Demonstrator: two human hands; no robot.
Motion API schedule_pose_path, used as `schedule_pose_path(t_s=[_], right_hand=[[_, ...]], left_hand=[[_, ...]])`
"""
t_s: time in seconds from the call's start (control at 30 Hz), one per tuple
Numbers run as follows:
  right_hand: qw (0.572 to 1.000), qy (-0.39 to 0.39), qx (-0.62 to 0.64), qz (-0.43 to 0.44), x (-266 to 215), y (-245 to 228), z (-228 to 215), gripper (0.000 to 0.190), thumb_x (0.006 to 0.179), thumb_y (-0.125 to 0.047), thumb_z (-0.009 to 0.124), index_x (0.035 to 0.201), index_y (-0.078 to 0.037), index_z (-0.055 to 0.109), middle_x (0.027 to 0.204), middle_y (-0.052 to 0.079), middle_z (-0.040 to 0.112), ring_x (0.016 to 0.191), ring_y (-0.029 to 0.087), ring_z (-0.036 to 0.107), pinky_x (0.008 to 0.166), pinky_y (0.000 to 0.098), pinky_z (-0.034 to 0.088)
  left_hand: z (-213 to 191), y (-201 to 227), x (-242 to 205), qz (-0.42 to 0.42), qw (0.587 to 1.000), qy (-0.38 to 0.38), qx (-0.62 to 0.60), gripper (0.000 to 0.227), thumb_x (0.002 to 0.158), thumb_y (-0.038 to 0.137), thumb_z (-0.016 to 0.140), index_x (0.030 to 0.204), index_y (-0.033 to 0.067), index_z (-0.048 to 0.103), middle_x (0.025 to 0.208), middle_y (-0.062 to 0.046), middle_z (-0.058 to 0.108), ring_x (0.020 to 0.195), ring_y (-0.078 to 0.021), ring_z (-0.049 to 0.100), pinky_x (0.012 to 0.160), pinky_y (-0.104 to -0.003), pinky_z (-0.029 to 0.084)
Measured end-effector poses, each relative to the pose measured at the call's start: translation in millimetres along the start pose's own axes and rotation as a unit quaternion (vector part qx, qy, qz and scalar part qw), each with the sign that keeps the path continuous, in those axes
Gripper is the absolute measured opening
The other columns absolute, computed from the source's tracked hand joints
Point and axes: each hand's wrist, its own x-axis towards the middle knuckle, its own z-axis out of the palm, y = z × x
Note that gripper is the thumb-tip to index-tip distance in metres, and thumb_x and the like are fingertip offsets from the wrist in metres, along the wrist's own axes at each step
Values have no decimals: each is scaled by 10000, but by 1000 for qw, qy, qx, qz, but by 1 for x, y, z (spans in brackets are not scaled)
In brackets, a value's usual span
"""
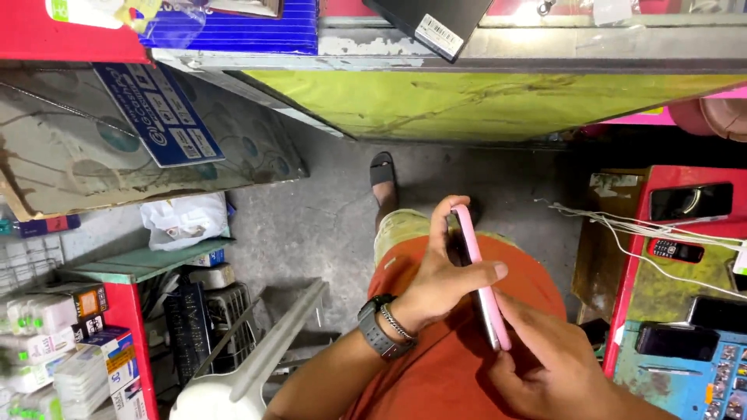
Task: Applying protective glass covers to the camera lenses of a smartphone at a service counter.
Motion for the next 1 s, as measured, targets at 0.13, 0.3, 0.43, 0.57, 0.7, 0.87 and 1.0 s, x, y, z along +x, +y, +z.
schedule_pose_path(t_s=[0.13,0.3,0.43,0.57,0.7,0.87,1.0], right_hand=[[999,23,-22,-13,-2,0,6,719,702,-63,613,1420,-76,570,1273,55,741,911,195,777,756,294,625],[999,32,-17,-27,2,3,6,711,706,-48,612,1415,-41,553,1259,94,737,880,207,763,760,300,625],[999,16,-44,-14,9,-2,2,730,682,-53,590,1412,-61,576,1353,73,706,1098,192,768,849,299,645],[999,7,-34,-22,13,-4,-1,743,688,-50,601,1429,-58,553,1407,120,670,1151,217,755,865,299,644],[999,5,-40,2,13,-2,0,784,668,-22,616,1445,-93,537,1339,50,709,869,146,775,621,267,637],[999,-6,-44,3,21,-10,-7,762,690,-65,616,1446,-98,525,1384,60,684,1025,182,770,724,310,652],[977,-112,5,183,30,-16,-20,871,656,-369,785,1468,-202,520,1454,-8,603,1315,178,608,991,427,528]], left_hand=[[-14,-18,7,20,999,-40,-29,801,791,-4,748,1436,282,370,732,27,373,608,-67,367,571,-238,428],[-20,-3,6,-23,995,-98,-7,1116,727,30,818,1585,316,164,818,0,446,682,-99,539,663,-267,549],[-31,4,8,-81,977,-196,26,1416,735,-21,775,1598,442,-247,1186,-149,471,945,-269,684,953,-402,595],[-31,8,9,-107,972,-201,56,1409,748,-31,737,1542,488,-305,1348,-189,362,1065,-307,648,920,-411,600],[-38,0,12,-72,964,-242,83,1413,771,-34,729,1511,475,-362,1368,-229,372,955,-260,680,905,-378,603],[-41,-2,15,-64,960,-262,73,1403,784,-33,733,1525,463,-350,1387,-200,356,933,-278,687,886,-417,615],[-47,-8,16,20,959,-279,56,1394,772,143,802,1598,374,-297,1382,-142,414,1008,-183,618,895,-378,594]])
